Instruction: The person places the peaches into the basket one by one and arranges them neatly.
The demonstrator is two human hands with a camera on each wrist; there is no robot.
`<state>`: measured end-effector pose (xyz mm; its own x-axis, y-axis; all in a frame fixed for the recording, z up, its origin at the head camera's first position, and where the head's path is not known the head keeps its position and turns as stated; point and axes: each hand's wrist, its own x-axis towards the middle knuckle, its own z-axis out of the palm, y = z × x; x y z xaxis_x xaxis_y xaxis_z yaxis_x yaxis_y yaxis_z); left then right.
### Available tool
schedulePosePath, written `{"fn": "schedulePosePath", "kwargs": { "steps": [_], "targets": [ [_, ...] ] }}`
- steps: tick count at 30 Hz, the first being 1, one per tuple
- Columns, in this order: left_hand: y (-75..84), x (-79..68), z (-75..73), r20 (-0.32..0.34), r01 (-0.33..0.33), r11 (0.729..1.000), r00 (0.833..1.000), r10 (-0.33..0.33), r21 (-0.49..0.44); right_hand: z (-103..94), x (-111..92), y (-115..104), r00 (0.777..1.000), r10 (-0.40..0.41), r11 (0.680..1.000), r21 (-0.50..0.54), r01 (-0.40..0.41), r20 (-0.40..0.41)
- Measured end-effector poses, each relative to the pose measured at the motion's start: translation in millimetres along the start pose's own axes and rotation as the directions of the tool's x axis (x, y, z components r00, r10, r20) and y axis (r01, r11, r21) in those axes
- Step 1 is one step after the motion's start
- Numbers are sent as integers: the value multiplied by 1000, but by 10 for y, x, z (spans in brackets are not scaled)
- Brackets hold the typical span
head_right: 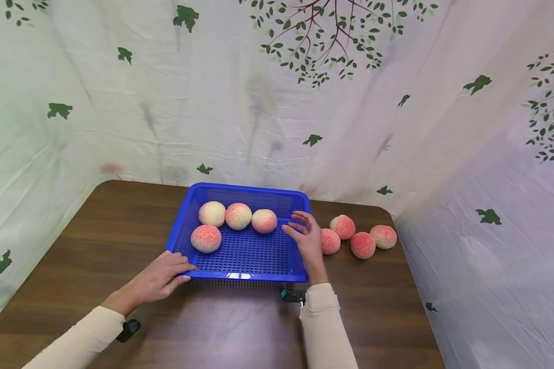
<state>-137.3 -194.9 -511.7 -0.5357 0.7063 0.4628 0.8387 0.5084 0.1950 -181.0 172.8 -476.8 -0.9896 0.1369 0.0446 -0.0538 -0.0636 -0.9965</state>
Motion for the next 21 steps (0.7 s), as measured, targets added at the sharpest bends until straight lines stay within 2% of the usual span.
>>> {"fn": "schedulePosePath", "kwargs": {
  "steps": [10,16,21],
  "targets": [
    [8,6,4,0,5,1000,1000,-5,-3,-374,-6,-31,993,17,998,60,-10,-113],
    [10,10,-10,11,13,1000,1000,-13,-1,-582,22,-7,980,64,993,114,-42,-188],
    [11,7,-19,22,21,1000,1000,-21,0,-729,37,25,975,49,995,99,-28,-216]
  ]
}}
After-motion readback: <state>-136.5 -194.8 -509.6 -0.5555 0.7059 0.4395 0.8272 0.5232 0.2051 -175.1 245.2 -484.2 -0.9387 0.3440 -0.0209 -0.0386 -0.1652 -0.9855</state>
